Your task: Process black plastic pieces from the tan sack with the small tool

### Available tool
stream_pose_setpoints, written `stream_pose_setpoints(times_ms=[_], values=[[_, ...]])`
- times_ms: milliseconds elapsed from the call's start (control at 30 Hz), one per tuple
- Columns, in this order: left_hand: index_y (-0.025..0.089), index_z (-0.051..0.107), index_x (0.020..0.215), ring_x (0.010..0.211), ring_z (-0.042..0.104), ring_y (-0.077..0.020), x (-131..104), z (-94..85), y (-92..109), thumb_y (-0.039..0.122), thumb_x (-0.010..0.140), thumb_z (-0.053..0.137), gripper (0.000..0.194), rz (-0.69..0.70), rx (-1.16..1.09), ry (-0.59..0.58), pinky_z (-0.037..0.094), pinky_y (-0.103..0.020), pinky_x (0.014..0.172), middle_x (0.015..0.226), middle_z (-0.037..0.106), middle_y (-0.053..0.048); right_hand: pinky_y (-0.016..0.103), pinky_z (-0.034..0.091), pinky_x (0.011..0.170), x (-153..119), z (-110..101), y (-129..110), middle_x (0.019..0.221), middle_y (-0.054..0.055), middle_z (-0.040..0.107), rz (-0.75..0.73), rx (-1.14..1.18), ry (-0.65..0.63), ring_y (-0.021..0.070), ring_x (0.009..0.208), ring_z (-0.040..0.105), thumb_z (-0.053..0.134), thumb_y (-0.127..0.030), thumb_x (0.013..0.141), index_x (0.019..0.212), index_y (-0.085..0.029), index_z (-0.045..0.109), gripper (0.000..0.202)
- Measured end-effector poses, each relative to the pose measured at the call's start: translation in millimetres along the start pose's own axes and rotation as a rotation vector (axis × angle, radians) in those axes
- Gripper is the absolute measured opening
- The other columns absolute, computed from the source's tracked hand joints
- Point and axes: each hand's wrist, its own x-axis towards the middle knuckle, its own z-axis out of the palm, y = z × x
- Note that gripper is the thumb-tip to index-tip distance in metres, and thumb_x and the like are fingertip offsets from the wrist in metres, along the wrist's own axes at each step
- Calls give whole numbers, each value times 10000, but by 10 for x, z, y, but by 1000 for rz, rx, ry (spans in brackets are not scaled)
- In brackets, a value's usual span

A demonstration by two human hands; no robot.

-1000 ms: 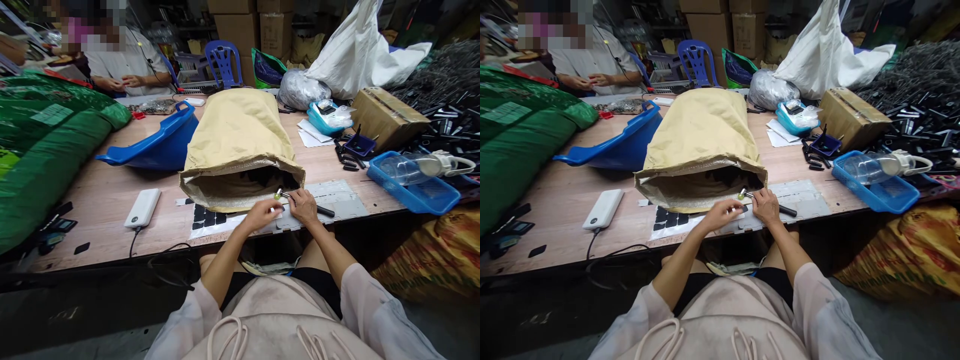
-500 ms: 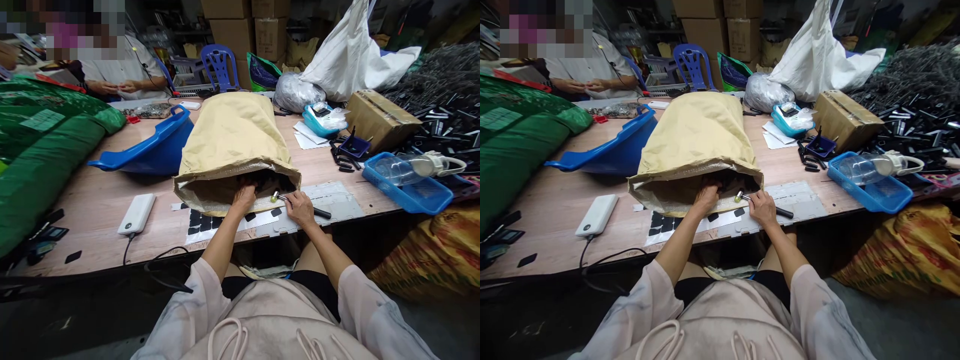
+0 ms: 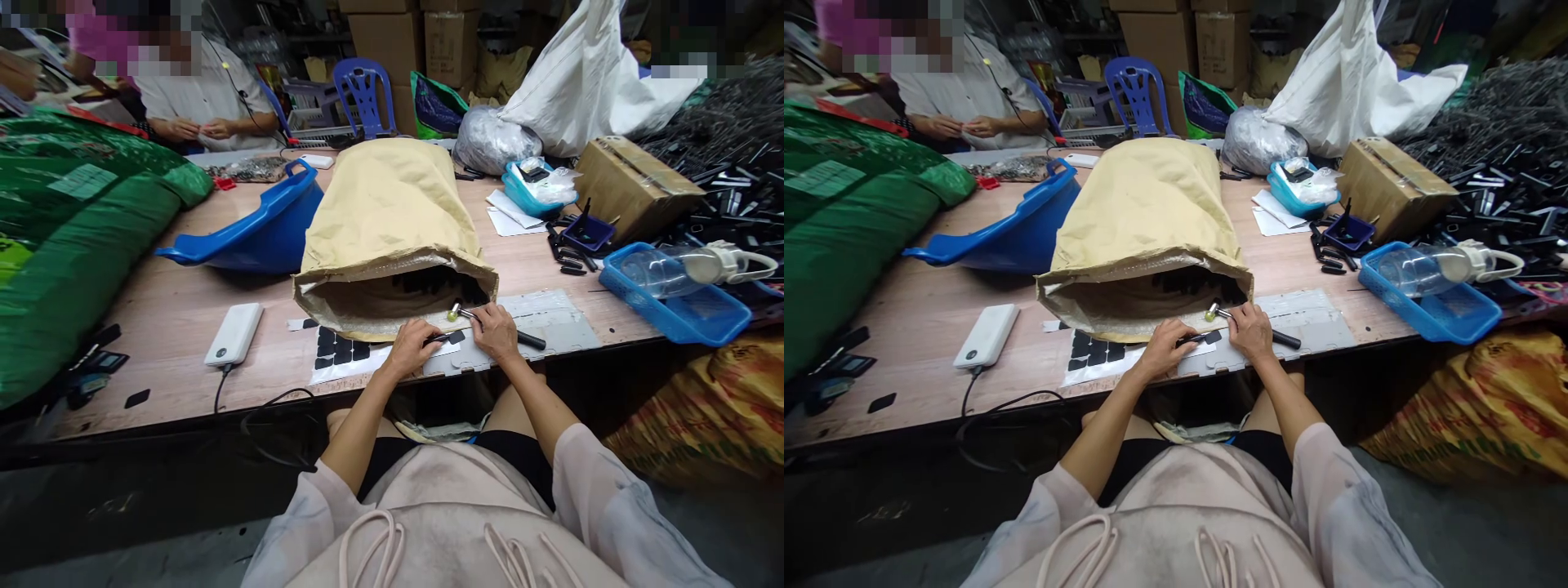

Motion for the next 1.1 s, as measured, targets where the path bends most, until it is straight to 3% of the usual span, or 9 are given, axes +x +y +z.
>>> stream_pose_setpoints(times_ms=[133, 433, 600, 767, 900, 1100], values=[[219, 734, 1089, 1031, 595, -243, -25, 55, -125, 287, 827, 818, 283, 25, -106, 87, 463, -382, 964, 1056, 683, -52, 342, 363, 829, -12, -2, 8, 1029, 88, 655, -6, 15, 9, 245, 971, 502, 534, -293, 995, 1128, -226, 741, 255], [211, 748, 976, 994, 598, -237, 10, 83, -147, 223, 837, 776, 142, -57, -158, 129, 485, -375, 944, 993, 677, -47, 345, 392, 828, 19, -121, 8, 1009, 95, 670, -13, 17, -17, 244, 945, 541, 487, -297, 1024, 1135, -213, 748, 296], [215, 745, 954, 995, 600, -234, 27, 87, -129, 214, 814, 796, 149, -79, -159, 132, 481, -378, 962, 981, 676, -36, 314, 480, 857, -119, -282, -212, 1072, 83, 678, 32, 284, 45, 220, 987, 619, 441, -348, 1055, 1212, -236, 718, 337], [213, 731, 951, 985, 600, -224, 38, 98, -126, 221, 802, 809, 168, -102, -156, 133, 478, -361, 935, 989, 671, -31, 334, 529, 937, -323, -279, -465, 1123, 84, 717, 4, 551, -33, 214, 1035, 661, 443, -319, 1050, 1308, -241, 691, 366], [218, 722, 958, 965, 589, -221, 54, 105, -134, 246, 803, 805, 178, -124, -148, 127, 477, -351, 896, 990, 666, -26, 318, 539, 904, -402, -275, -577, 1094, 70, 717, 4, 505, -84, 205, 1000, 661, 446, -284, 1045, 1354, -280, 689, 393], [212, 717, 922, 955, 578, -222, 62, 105, -115, 264, 803, 821, 166, -128, -139, 132, 471, -353, 896, 957, 655, -24, 258, 485, 711, -435, -339, -670, 967, 51, 669, -20, 305, -102, 177, 834, 631, 402, -271, 1065, 1410, -311, 662, 434]])
